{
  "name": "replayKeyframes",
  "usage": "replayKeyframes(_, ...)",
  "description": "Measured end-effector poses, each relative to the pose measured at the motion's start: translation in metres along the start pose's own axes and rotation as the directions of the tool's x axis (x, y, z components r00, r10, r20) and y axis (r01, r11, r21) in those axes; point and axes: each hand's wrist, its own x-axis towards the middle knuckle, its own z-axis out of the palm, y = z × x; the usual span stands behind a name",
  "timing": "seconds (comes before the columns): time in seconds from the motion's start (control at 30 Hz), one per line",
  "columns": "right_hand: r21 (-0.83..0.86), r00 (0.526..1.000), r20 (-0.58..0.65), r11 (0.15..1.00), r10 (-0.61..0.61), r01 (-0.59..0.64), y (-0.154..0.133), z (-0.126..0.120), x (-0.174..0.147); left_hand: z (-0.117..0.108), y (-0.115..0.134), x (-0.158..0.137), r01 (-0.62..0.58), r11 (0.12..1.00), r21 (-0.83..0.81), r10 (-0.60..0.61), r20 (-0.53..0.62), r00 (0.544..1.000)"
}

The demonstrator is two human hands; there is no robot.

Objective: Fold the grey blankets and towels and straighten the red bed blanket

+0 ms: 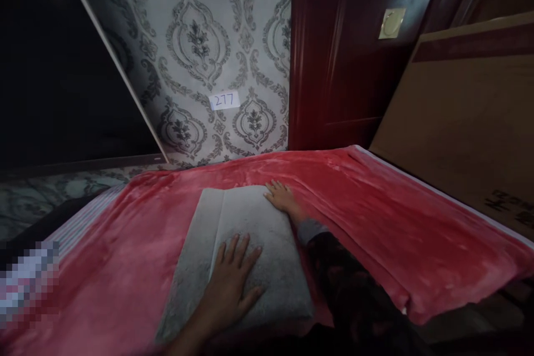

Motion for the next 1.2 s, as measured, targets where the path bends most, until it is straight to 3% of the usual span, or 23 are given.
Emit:
replayKeyframes(0.23,-0.056,1.0,-0.027,0.998,0.0,-0.001,-0.02,-0.02,-0.014,0.0,0.0,0.0,-0.029,0.999,-0.024,0.027,-0.068,0.997)
replayKeyframes(0.33,-0.078,0.971,-0.035,0.969,-0.236,0.233,-0.047,-0.023,-0.032,-0.006,0.001,-0.002,-0.041,0.998,-0.046,0.035,-0.12,0.992)
replayKeyframes(0.43,-0.034,0.881,0.032,0.88,-0.473,0.474,-0.079,-0.015,-0.052,-0.01,0.002,-0.01,-0.052,0.997,-0.049,0.044,-0.159,0.986)
replayKeyframes(0.57,-0.022,0.805,0.148,0.812,-0.574,0.583,-0.102,0.001,-0.06,-0.007,0.002,-0.03,-0.024,0.999,0.028,0.028,-0.142,0.99)
replayKeyframes(0.77,-0.059,0.848,0.143,0.851,-0.51,0.522,-0.106,0.008,-0.021,0.007,0.0,-0.047,0.011,0.996,0.086,-0.006,-0.058,0.998)
replayKeyframes(1.0,-0.07,0.898,0.116,0.899,-0.424,0.433,-0.108,0.015,0.026,0.015,-0.004,-0.047,0.002,0.997,0.078,0.006,-0.097,0.995)
replayKeyframes(1.2,-0.093,0.919,0.116,0.917,-0.376,0.387,-0.107,0.017,0.04,0.019,-0.005,-0.05,-0.007,1.0,0.007,0.008,-0.099,0.995)
